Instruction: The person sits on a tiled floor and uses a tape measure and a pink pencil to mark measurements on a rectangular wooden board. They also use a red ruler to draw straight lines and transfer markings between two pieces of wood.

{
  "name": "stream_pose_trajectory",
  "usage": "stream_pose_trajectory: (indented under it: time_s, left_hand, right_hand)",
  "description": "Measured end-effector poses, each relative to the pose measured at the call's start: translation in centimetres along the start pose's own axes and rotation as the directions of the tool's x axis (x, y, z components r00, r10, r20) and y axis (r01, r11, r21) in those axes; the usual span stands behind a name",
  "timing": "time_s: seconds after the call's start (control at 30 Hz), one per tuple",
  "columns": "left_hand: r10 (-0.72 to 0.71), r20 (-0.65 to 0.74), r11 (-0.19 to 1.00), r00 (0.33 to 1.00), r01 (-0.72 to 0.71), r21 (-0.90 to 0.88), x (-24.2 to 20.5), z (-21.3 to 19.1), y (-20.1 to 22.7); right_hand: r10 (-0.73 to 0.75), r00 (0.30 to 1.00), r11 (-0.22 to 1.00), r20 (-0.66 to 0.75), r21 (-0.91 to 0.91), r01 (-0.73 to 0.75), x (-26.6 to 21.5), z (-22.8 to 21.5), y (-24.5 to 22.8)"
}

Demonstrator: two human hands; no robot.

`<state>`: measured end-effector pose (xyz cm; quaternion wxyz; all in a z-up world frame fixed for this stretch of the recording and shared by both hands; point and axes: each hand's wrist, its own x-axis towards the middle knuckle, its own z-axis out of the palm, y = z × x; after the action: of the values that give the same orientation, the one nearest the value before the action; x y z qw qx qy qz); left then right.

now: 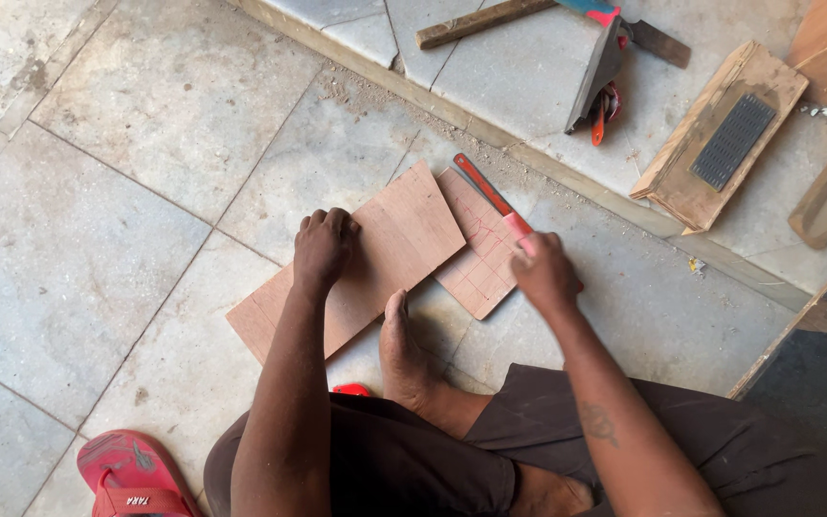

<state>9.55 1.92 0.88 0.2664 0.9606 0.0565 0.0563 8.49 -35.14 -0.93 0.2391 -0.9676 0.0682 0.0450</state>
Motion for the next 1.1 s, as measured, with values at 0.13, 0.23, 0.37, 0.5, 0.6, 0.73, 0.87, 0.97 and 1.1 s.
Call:
stream_pose_trajectory:
  time_s: [0.13,0.23,0.37,0.5,0.6,0.73,0.87,0.97,1.1]
  left_hand:
    - [-0.039,-0.025,0.999,0.999,0.039,-0.015,0.4,-0.4,-0.2]
    - [-0.068,-0.061,0.997,0.996,0.070,0.026,0.5,-1.6,-0.4]
    - [-0.169,-0.115,0.975,0.979,0.183,0.126,0.7,-3.7,-1.4]
    - [-0.214,-0.186,0.966,0.959,0.237,0.108,0.9,-4.8,-3.4]
    - [-0.178,-0.232,0.975,0.956,0.204,0.091,1.2,-4.7,-4.9]
    - [-0.135,-0.238,0.979,0.962,0.167,0.119,2.0,-3.6,-5.9]
    - [-0.083,-0.230,0.988,0.970,0.111,0.112,2.2,-4.0,-4.4]
    - [-0.027,0.024,0.995,0.999,0.024,0.098,2.5,-6.9,-3.1]
    - [0.204,0.213,0.948,0.956,-0.247,0.200,-3.4,-11.3,-5.7]
  right_hand:
    - [-0.129,0.986,0.979,0.102,-0.143,0.143,-1.5,-0.6,-3.2]
    - [-0.189,0.978,0.965,0.085,-0.166,0.201,-1.5,-1.6,-4.1]
    - [-0.224,0.962,0.942,0.159,-0.217,0.255,-1.9,-2.6,-6.2]
    - [-0.141,0.957,0.929,0.253,-0.300,0.216,-2.7,-2.9,-7.3]
    - [-0.073,0.971,0.948,0.226,-0.288,0.138,-3.1,-4.0,-6.2]
    - [0.068,0.965,0.936,0.252,-0.351,0.026,-3.6,-4.1,-5.6]
    - [0.165,0.955,0.926,0.247,-0.373,-0.064,-4.1,-4.2,-5.4]
    - [0.157,0.968,0.936,0.195,-0.343,-0.083,-5.1,-4.7,-4.5]
    - [0.194,0.961,0.917,0.198,-0.386,-0.105,-5.7,-5.1,-3.6]
